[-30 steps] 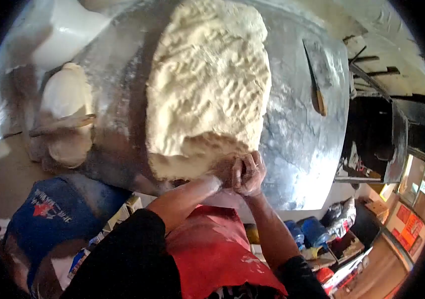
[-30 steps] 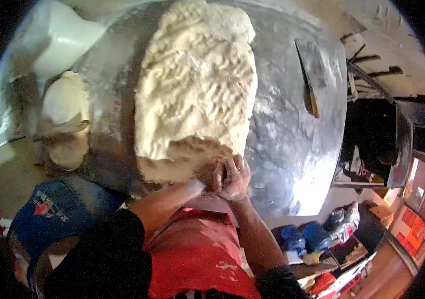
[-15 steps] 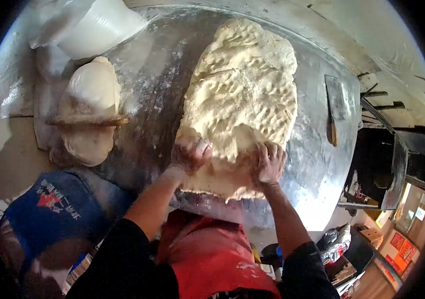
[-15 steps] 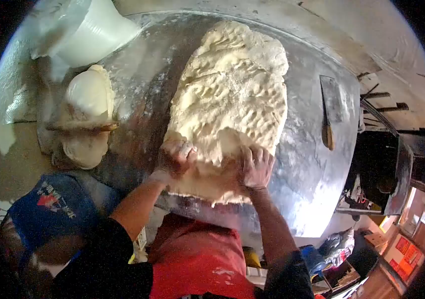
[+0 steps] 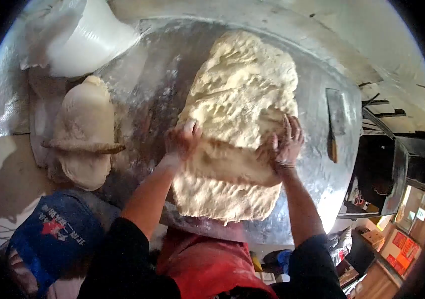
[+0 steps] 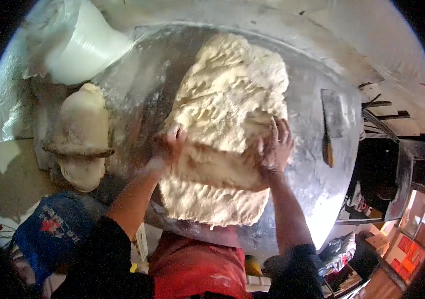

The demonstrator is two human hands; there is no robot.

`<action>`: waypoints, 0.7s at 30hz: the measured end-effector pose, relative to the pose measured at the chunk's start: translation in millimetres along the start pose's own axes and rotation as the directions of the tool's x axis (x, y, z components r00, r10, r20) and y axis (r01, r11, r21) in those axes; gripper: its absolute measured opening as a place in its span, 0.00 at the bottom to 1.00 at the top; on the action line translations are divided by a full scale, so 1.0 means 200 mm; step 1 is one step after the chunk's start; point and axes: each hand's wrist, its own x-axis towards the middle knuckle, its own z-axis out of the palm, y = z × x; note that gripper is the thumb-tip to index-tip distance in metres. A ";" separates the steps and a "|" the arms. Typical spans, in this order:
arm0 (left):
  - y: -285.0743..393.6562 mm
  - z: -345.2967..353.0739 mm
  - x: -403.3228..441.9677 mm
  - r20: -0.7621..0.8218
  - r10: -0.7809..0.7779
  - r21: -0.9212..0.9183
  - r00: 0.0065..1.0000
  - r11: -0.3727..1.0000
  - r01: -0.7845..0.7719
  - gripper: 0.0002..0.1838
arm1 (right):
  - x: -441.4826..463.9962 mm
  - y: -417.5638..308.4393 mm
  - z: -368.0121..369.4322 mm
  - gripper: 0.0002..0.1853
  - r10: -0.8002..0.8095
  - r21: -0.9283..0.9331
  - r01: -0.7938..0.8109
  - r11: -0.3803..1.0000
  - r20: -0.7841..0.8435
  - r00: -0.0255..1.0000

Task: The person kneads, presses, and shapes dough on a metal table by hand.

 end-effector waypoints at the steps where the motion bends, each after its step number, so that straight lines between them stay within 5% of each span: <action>1: -0.01 -0.01 -0.03 0.169 -0.042 0.093 0.985 0.995 0.026 0.18 | -0.02 -0.02 -0.03 0.36 0.017 0.015 -0.018 1.000 0.062 0.998; 3: 0.10 -0.12 0.05 0.452 -0.276 0.287 0.848 0.945 0.155 0.22 | -0.01 0.00 -0.08 0.36 0.010 0.009 -0.011 1.000 0.055 0.998; 4: 0.11 -0.15 0.11 0.427 -0.258 0.278 0.867 0.950 0.145 0.22 | 0.01 -0.03 -0.11 0.35 -0.032 -0.053 0.033 0.998 0.026 0.999; 6: 0.10 -0.18 0.15 0.527 -0.006 0.392 0.850 0.889 -0.237 0.27 | 0.05 -0.08 -0.18 0.35 -0.088 -0.115 0.099 0.988 0.095 0.992; 8: 0.22 -0.24 0.33 0.392 0.002 0.274 0.920 0.954 -0.119 0.28 | 0.24 -0.20 -0.33 0.35 -0.225 0.036 0.222 0.974 0.077 0.971; 10: 0.46 -0.27 0.49 0.000 0.438 0.217 0.899 0.877 -0.428 0.30 | 0.46 -0.30 -0.33 0.36 -0.260 0.144 0.248 0.958 0.065 0.964; 12: 0.57 0.00 0.59 0.021 0.545 0.419 0.838 0.757 -0.502 0.33 | 0.65 -0.38 -0.24 0.37 -0.253 0.160 0.239 0.958 0.074 0.965; 13: 0.61 0.15 0.62 0.120 0.516 0.357 0.848 0.775 -0.522 0.37 | 0.69 -0.40 -0.12 0.37 -0.242 0.099 0.234 0.967 0.078 0.967; 14: 0.59 0.36 0.63 0.054 0.354 -0.250 0.934 0.910 -0.331 0.38 | 0.72 -0.39 0.01 0.37 -0.231 0.042 0.228 0.973 0.087 0.969; 16: 0.53 0.51 0.71 0.005 0.497 0.323 0.868 0.820 -0.471 0.42 | 0.79 -0.28 0.15 0.34 -0.268 0.285 0.254 0.924 0.011 0.963; 18: 0.67 0.19 0.85 0.562 0.257 0.067 0.786 0.933 -0.353 0.51 | 0.81 -0.28 0.14 0.32 -0.244 0.237 0.226 0.945 0.049 0.969; 19: 0.62 0.30 0.77 0.347 0.355 -0.008 0.868 0.926 -0.376 0.50 | 0.83 -0.26 0.14 0.32 -0.276 0.172 0.262 0.950 0.066 0.959; 21: 0.57 0.42 0.78 0.164 0.445 0.258 0.880 0.842 -0.474 0.49 | 0.87 -0.24 0.16 0.32 -0.292 0.203 0.281 0.938 0.025 0.956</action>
